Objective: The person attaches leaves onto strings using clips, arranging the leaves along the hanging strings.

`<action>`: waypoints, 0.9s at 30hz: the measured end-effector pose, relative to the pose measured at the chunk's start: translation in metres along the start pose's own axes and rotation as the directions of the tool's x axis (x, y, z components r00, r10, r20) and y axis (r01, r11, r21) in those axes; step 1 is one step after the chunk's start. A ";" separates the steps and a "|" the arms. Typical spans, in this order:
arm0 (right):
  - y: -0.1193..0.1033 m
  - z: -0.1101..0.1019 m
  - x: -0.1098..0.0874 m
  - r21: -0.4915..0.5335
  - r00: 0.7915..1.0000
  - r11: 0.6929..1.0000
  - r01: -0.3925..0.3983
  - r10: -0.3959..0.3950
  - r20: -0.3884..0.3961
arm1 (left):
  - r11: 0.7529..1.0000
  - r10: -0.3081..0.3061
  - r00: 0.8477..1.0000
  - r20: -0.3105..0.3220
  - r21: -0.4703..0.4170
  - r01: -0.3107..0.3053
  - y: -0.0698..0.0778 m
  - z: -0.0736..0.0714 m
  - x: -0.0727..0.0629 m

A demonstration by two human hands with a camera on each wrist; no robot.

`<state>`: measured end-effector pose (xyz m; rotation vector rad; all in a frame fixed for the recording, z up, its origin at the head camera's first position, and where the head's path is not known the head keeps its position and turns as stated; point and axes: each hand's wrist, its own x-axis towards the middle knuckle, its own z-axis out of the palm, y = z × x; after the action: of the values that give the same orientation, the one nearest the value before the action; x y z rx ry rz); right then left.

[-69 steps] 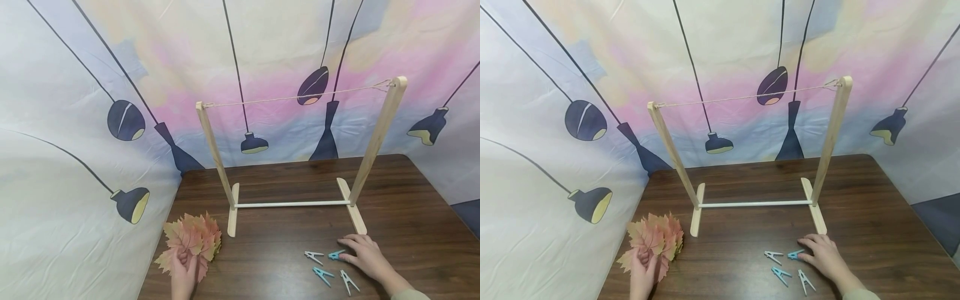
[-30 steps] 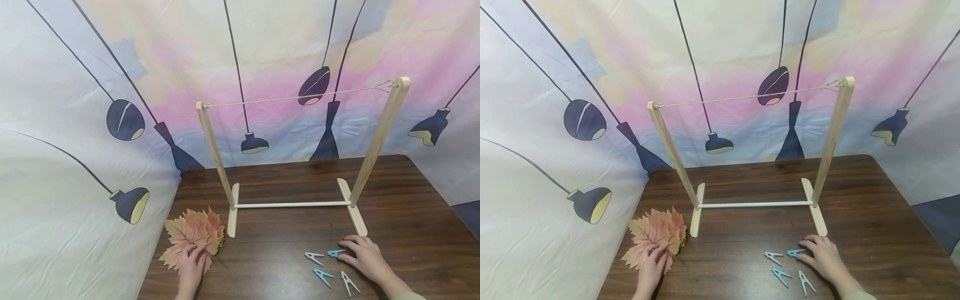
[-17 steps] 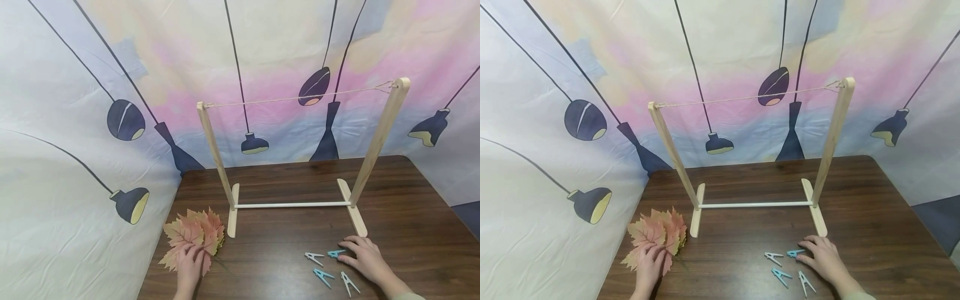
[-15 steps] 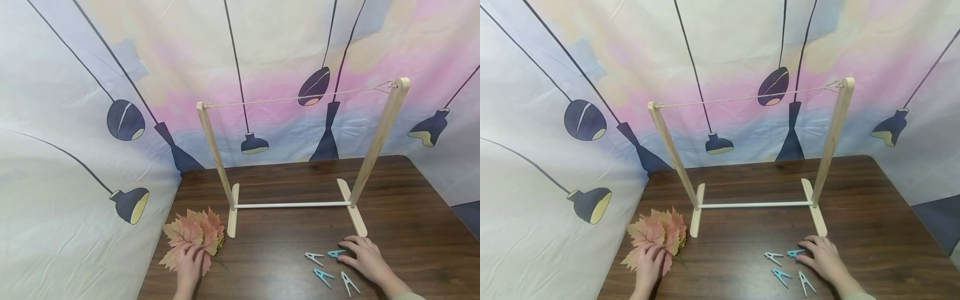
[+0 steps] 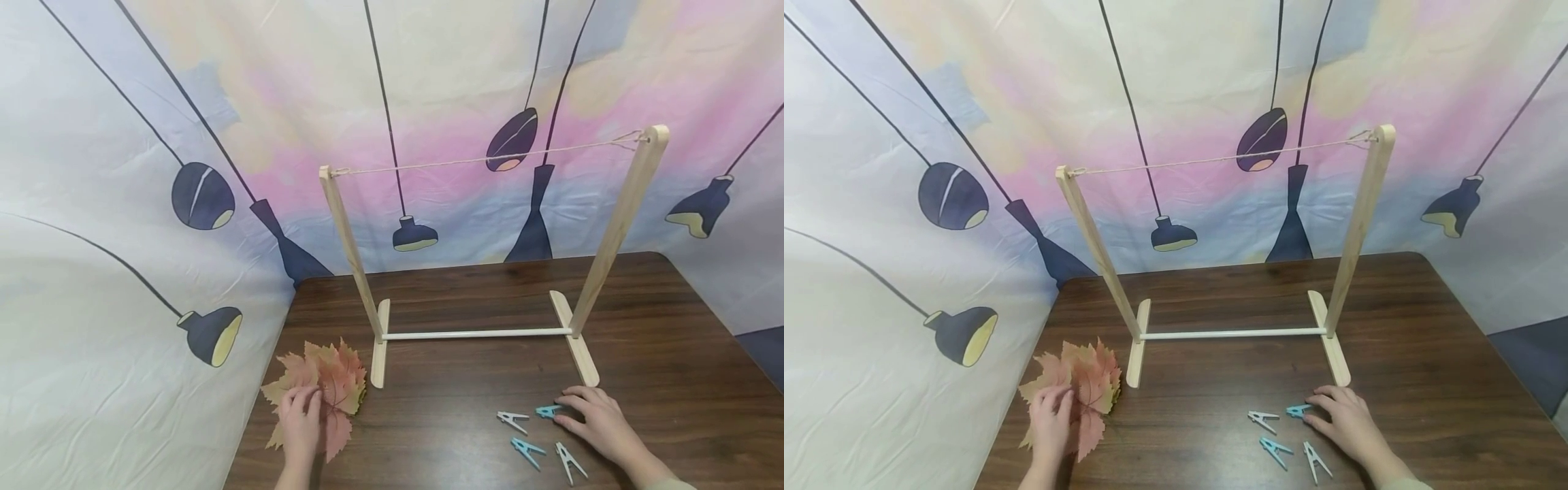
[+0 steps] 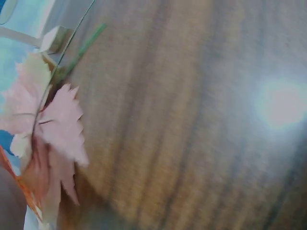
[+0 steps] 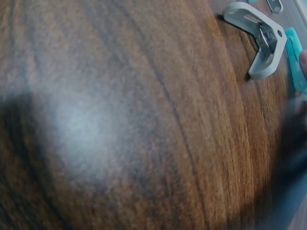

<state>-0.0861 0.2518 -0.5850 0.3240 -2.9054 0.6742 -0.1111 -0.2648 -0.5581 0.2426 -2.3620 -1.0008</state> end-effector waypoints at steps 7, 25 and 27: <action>-0.001 -0.002 0.000 0.012 1.000 1.000 -0.020 0.020 0.012 | 0.989 -0.137 0.990 -0.037 -0.059 0.135 0.010 -0.010 0.011; 0.003 0.001 -0.002 -0.001 0.999 1.000 0.016 -0.016 -0.032 | 0.972 -0.195 0.967 -0.166 -0.167 0.167 0.027 -0.038 0.046; 0.003 0.001 -0.002 0.001 1.000 1.000 0.007 -0.007 -0.026 | 0.972 -0.189 0.966 -0.174 -0.173 0.158 0.030 -0.038 0.049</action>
<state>-0.0852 0.2546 -0.5876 0.3221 -2.8780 0.6734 -0.1289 -0.2847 -0.4944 0.4702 -2.1047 -1.1859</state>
